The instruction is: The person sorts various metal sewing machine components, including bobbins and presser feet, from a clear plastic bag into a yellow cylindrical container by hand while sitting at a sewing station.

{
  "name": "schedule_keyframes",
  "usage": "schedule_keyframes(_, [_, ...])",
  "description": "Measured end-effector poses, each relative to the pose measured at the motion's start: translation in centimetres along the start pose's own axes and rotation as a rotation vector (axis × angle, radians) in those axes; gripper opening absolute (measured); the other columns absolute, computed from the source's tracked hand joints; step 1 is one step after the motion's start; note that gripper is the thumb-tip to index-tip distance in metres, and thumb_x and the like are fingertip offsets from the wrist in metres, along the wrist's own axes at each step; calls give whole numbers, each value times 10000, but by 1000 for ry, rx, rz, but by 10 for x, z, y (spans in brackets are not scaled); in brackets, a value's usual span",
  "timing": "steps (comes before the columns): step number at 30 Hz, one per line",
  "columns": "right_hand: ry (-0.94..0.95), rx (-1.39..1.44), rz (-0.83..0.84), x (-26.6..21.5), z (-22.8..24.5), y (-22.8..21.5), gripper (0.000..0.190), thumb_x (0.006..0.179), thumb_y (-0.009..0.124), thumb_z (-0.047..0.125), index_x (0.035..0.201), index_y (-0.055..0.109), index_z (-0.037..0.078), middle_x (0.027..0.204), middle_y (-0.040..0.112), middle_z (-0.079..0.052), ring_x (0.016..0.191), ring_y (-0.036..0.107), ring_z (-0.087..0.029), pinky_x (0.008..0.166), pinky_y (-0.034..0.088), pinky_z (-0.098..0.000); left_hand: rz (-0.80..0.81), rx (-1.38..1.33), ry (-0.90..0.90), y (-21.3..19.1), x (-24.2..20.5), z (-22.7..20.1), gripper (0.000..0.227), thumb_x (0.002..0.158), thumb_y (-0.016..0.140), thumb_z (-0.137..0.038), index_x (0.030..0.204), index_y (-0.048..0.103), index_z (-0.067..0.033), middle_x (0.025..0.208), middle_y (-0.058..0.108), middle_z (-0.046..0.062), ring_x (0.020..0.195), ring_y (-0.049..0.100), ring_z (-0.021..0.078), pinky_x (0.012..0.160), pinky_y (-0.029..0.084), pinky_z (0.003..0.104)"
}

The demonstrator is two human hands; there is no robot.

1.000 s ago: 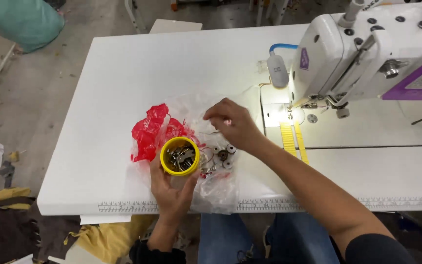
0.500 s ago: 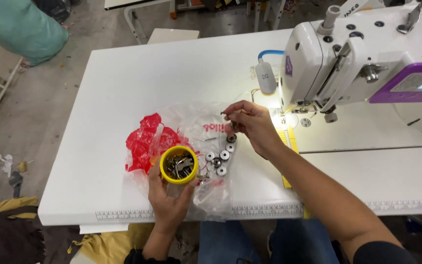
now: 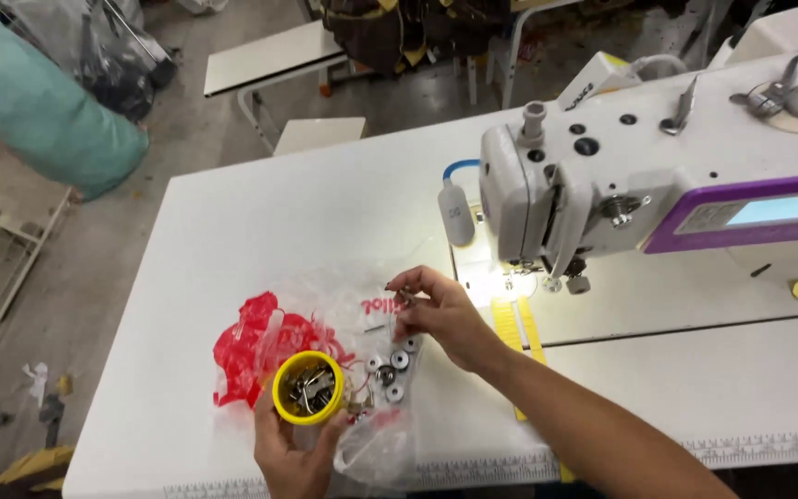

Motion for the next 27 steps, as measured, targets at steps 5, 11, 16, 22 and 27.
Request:
schedule_keyframes(5, [28,86,-91,4,2,0,108,996,548,14,989,651,-17,774,599,-116,550,607,-218,535,603,-380,-40,47,-66,5,0,-13,853,608,891,-129,1383,564,3,1280,670,166,1184,680,274,986,588,360])
schedule_keyframes(11, [15,8,-179,8,0,-6,118,977,486,19,946,600,29,679,547,-86,421,480,-150,413,445,-261,31,85,-134,4,1,-26,828,650,875,-100,1404,541,-15,1308,655,161,1202,670,274,1020,584,370])
schedule_keyframes(16, [57,19,-153,4,7,0,107,893,443,29,872,537,75,699,523,-84,452,438,-144,430,381,-265,64,130,-43,0,0,-8,839,666,884,-144,1415,531,-12,1303,643,158,1208,652,258,1020,582,359])
schedule_keyframes(22, [10,-32,-143,3,4,4,135,951,436,-2,1001,547,56,640,533,-58,489,417,-136,398,346,-255,125,130,-73,-2,0,-8,806,677,894,-155,1400,550,-63,1277,663,112,1136,660,218,954,583,327])
schedule_keyframes(27, [-404,-259,459,-45,73,55,338,1028,444,-38,1291,612,93,1121,579,-69,707,438,-94,621,419,-234,-170,-31,-83,18,-15,-30,767,589,880,-37,1310,625,34,1162,721,189,979,724,278,845,598,327])
Point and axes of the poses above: each hand's wrist, its own x-axis towards the middle knuckle, its own y-axis out of the palm, z = x × y, the point moved 1 cm from there along x, towards the middle knuckle
